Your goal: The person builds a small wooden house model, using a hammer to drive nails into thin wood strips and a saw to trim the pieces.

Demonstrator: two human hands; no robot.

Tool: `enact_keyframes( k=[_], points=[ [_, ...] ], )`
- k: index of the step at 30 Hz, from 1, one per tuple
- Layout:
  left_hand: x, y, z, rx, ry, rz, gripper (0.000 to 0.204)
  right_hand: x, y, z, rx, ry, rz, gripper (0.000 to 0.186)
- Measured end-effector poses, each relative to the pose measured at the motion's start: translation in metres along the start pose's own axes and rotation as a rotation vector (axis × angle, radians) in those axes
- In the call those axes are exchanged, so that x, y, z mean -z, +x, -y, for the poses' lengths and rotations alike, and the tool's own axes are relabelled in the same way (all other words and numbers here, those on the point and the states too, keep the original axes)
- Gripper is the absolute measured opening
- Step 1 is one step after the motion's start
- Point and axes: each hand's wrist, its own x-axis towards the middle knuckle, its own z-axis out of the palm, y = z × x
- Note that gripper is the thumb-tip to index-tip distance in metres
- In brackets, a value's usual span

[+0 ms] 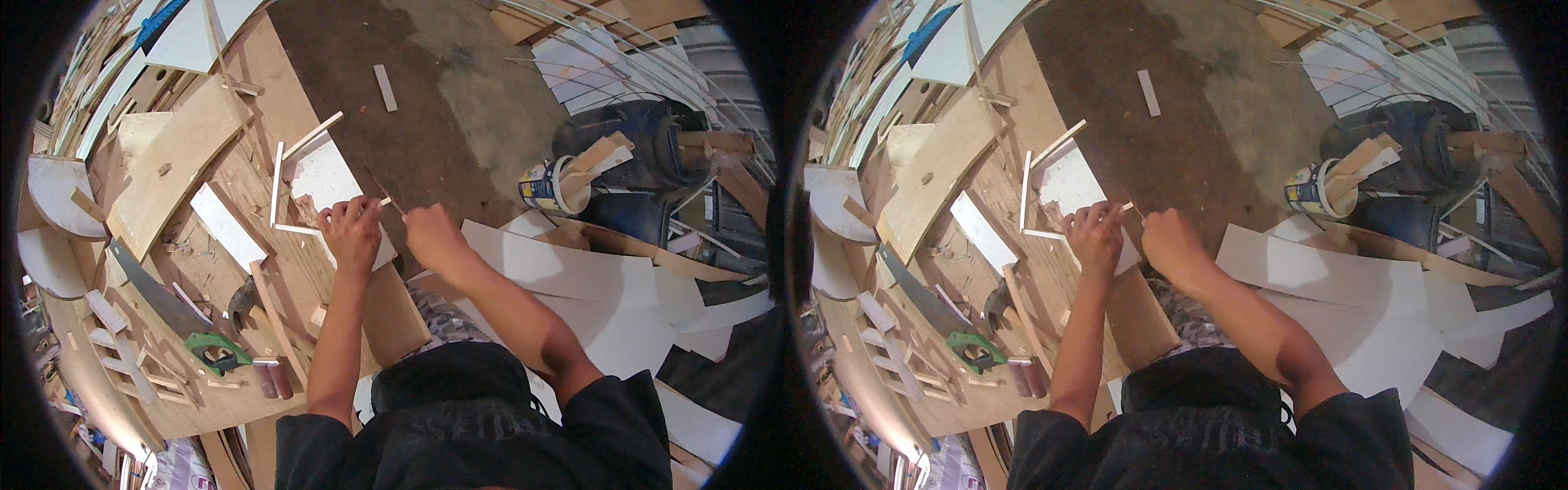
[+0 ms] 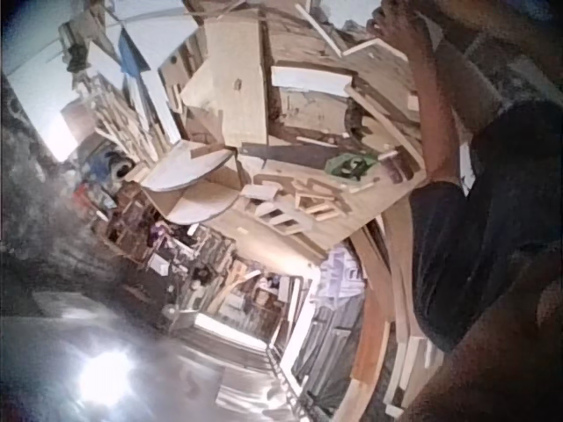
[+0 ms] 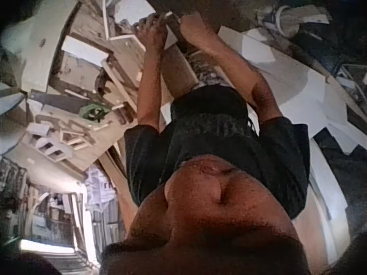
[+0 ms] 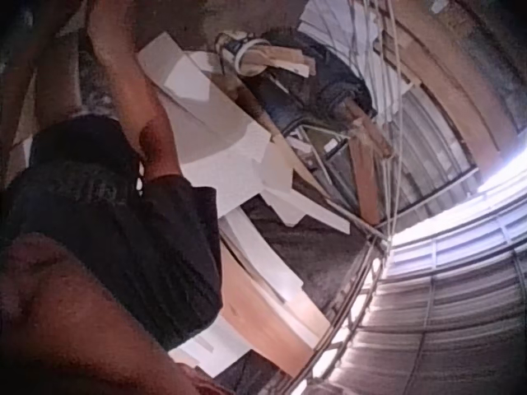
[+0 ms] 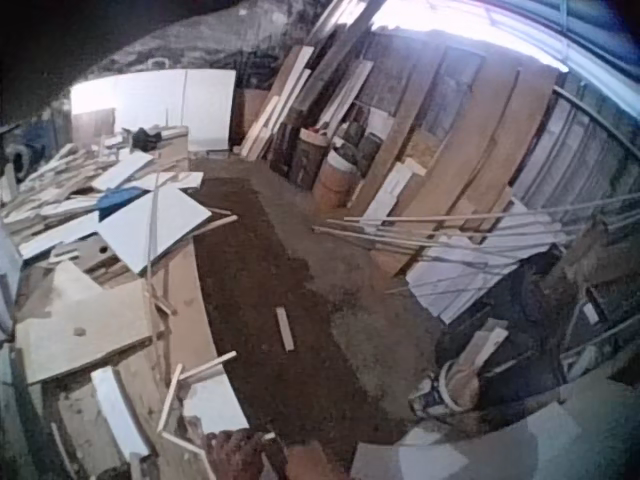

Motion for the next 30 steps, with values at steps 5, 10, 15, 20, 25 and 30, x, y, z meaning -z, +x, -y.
enact_keyframes(
  k=[5,10,15,20,25,30],
  points=[
    [-0.005,0.010,-0.007,-0.055,0.001,-0.025,0.018,-0.007,0.008,-0.006,0.002,-0.012,-0.098,0.029],
    [-0.003,0.005,-0.003,-0.033,0.017,-0.013,0.019,-0.009,-0.017,0.003,-0.084,-0.005,-0.043,0.029],
    [-0.004,0.012,-0.004,-0.024,0.086,-0.053,0.020,-0.025,-0.003,-0.017,-0.015,0.100,-0.249,0.032],
    [-0.002,0.012,-0.004,-0.036,0.098,0.000,0.021,-0.050,-0.010,-0.021,0.022,0.113,-0.257,0.029],
    [-0.006,0.010,0.001,-0.049,0.075,0.023,0.029,-0.062,0.010,-0.020,0.043,0.123,-0.320,0.023],
    [-0.008,0.010,0.000,-0.039,0.068,-0.019,0.020,-0.074,0.000,-0.027,0.054,0.279,-0.413,0.019]
  ],
)
